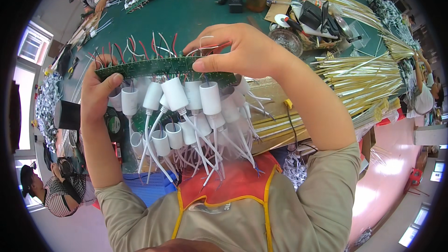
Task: The person assembles LED components and wires onto a circuit board by hand.
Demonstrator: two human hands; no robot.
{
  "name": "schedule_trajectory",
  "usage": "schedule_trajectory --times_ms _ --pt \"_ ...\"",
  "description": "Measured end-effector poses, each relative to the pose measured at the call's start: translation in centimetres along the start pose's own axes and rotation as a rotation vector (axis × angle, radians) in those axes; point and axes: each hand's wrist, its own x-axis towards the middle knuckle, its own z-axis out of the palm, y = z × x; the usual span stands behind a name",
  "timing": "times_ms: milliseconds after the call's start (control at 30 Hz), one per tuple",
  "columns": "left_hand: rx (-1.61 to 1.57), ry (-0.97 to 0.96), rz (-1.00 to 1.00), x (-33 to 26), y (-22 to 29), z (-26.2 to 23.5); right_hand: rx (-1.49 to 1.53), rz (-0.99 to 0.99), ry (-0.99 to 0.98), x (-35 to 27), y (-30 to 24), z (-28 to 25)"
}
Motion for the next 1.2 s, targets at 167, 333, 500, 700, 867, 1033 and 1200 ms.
schedule_trajectory --times_ms 167,333,500,700,867,1033,1200 --pt "0.003 -0.018 -0.013 0.1 -0.2 -0.1 0.065 0.063 -0.085 0.0 -0.3 -0.6" --pt "0.028 -0.003 -0.024 0.2 0.0 0.3 -0.087 -0.153 0.146 0.4 -0.4 0.7" --pt "0.048 -0.007 -0.043 0.0 0.3 0.8 -0.370 -0.303 0.239 0.7 -1.1 0.8" --pt "0.018 -0.010 -0.001 0.0 -0.5 0.3 0.017 -0.015 0.084 -0.5 0.5 -1.7" --pt "-0.047 -0.057 -0.034 0.4 -0.5 0.3 -0.092 0.021 -0.087 -0.4 0.2 -1.3" --pt "-0.058 -0.049 -0.008 0.5 -0.7 0.2 0.215 0.074 -0.130 0.3 0.9 -1.0" --pt "-0.049 -0.062 -0.009 0.5 -0.6 0.4 0.255 0.170 -0.146 1.6 0.1 -0.9"
